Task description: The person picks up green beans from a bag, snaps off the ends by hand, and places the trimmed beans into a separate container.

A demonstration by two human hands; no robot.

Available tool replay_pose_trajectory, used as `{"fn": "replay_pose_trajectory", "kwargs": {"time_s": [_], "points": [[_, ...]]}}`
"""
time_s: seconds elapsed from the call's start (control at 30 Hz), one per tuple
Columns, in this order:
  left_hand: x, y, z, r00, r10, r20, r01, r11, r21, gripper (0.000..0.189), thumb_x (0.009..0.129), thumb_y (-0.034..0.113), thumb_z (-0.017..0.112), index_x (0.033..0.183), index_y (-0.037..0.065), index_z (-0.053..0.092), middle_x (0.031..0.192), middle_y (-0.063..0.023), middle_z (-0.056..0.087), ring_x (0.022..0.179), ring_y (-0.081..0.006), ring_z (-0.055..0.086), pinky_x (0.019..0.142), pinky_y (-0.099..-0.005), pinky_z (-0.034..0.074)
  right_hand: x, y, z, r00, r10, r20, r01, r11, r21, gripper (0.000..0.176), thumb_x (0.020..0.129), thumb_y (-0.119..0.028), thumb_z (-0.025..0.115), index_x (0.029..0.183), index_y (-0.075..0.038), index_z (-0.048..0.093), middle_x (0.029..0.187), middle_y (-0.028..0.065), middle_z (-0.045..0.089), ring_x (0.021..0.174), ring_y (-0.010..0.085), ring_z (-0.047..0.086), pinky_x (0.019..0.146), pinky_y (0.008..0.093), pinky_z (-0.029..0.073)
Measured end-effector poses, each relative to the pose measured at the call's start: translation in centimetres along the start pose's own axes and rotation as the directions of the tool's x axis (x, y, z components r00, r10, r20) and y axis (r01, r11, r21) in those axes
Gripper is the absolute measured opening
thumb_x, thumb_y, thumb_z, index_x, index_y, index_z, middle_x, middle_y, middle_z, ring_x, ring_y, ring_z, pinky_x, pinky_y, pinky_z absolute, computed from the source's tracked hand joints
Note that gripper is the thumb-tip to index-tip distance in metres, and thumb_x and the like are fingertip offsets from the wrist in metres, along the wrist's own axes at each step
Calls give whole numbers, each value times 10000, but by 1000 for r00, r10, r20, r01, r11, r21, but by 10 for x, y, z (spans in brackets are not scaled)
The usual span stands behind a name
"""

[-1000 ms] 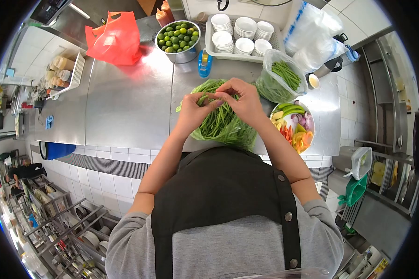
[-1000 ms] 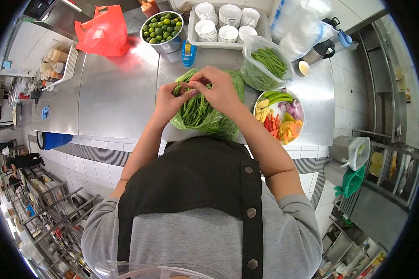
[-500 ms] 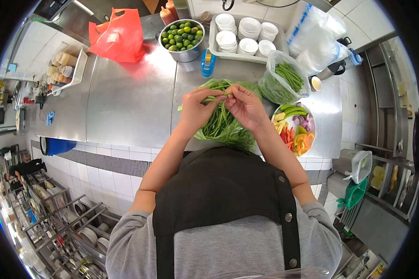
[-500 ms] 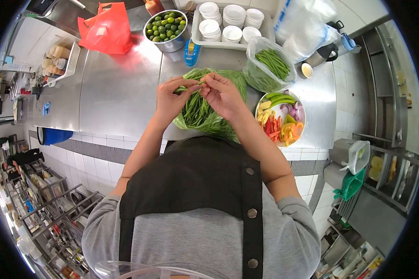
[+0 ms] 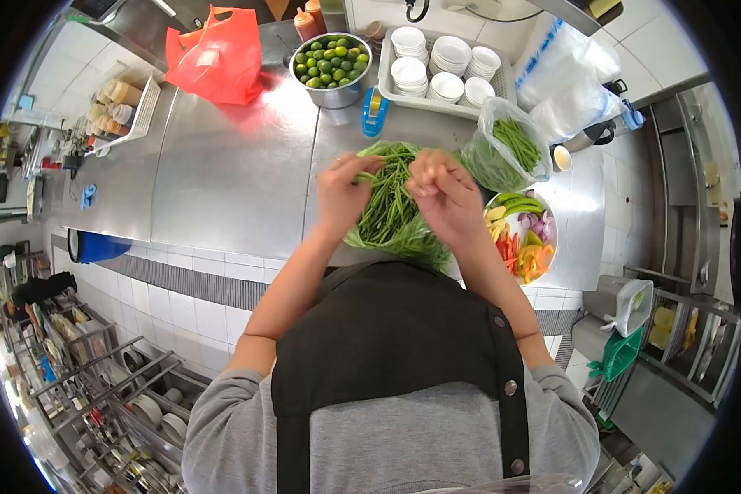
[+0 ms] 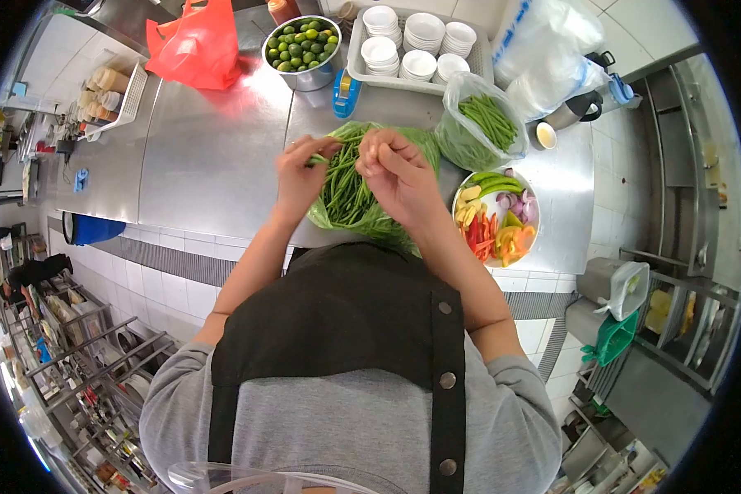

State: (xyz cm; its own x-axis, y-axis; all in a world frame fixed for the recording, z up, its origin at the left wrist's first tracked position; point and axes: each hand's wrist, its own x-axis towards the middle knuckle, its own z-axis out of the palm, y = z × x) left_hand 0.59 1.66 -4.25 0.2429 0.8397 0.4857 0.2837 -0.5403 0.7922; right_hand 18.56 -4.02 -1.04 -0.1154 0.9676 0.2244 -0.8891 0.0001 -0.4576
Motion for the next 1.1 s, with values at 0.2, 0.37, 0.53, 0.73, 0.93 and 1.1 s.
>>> {"fn": "replay_pose_trajectory", "kwargs": {"time_s": [0.2, 0.37, 0.53, 0.73, 0.93, 1.1], "points": [[-14, -54, -39, 691, -704, 166, 615, 450, -648, 168, 973, 115, 686, 1060, -26, 712, 665, 86, 476, 540, -14, 361, 486, -205, 260, 7, -49, 22, 994, 105, 26, -58, 715, -697, 86, 946, -65, 656, 1001, 2, 648, 943, 53, 596, 791, 127, 566, 733, 263, 468], [-5, -35, -38, 682, -677, 277, 544, 216, -811, 235, 992, 177, 670, 1118, -21, 669, 714, 83, 468, 526, -3, 289, 464, -197, 209, 0, -13, -31, 908, 373, -191, -281, 205, -937, 196, 891, -83, 702, 1055, 18, 667, 951, 77, 648, 835, 156, 637, 768, 288, 516], [7, -14, -34, 670, -671, 319, 479, 62, -876, 241, 985, 186, 682, 1122, -11, 668, 800, 80, 510, 537, -1, 310, 458, -187, 234, 4, 13, -1, 962, 247, -115, -154, 144, -978, 207, 891, -137, 718, 1042, 3, 693, 843, 68, 626, 770, 169, 620, 724, 298, 503], [9, -7, -26, 686, -679, 261, 475, 146, -868, 226, 990, 202, 678, 1106, 9, 665, 790, 76, 512, 538, -3, 306, 463, -190, 228, 10, 36, 1, 995, 7, -98, -98, 130, -987, 198, 880, -140, 699, 825, 37, 629, 748, 140, 582, 682, 249, 610, 620, 360, 457], [9, -12, -33, 742, -663, 106, 362, 263, -894, 214, 1015, 249, 642, 994, 36, 643, 764, 47, 477, 562, -25, 324, 480, -208, 264, 19, 36, -44, 946, -72, -316, -323, -158, -933, 320, 901, -210, 666, 705, 35, 603, 696, 175, 588, 698, 340, 617, 639, 432, 470], [3, -31, -42, 605, -715, 351, 387, -121, -914, 326, 1051, 344, 561, 829, 108, 519, 770, 1, 466, 612, -68, 373, 504, -227, 323, 20, 45, -41, 986, 112, -120, -79, -313, -947, 270, 858, -239, 730, 800, 9, 641, 804, 159, 616, 839, 352, 646, 744, 458, 509]]}}
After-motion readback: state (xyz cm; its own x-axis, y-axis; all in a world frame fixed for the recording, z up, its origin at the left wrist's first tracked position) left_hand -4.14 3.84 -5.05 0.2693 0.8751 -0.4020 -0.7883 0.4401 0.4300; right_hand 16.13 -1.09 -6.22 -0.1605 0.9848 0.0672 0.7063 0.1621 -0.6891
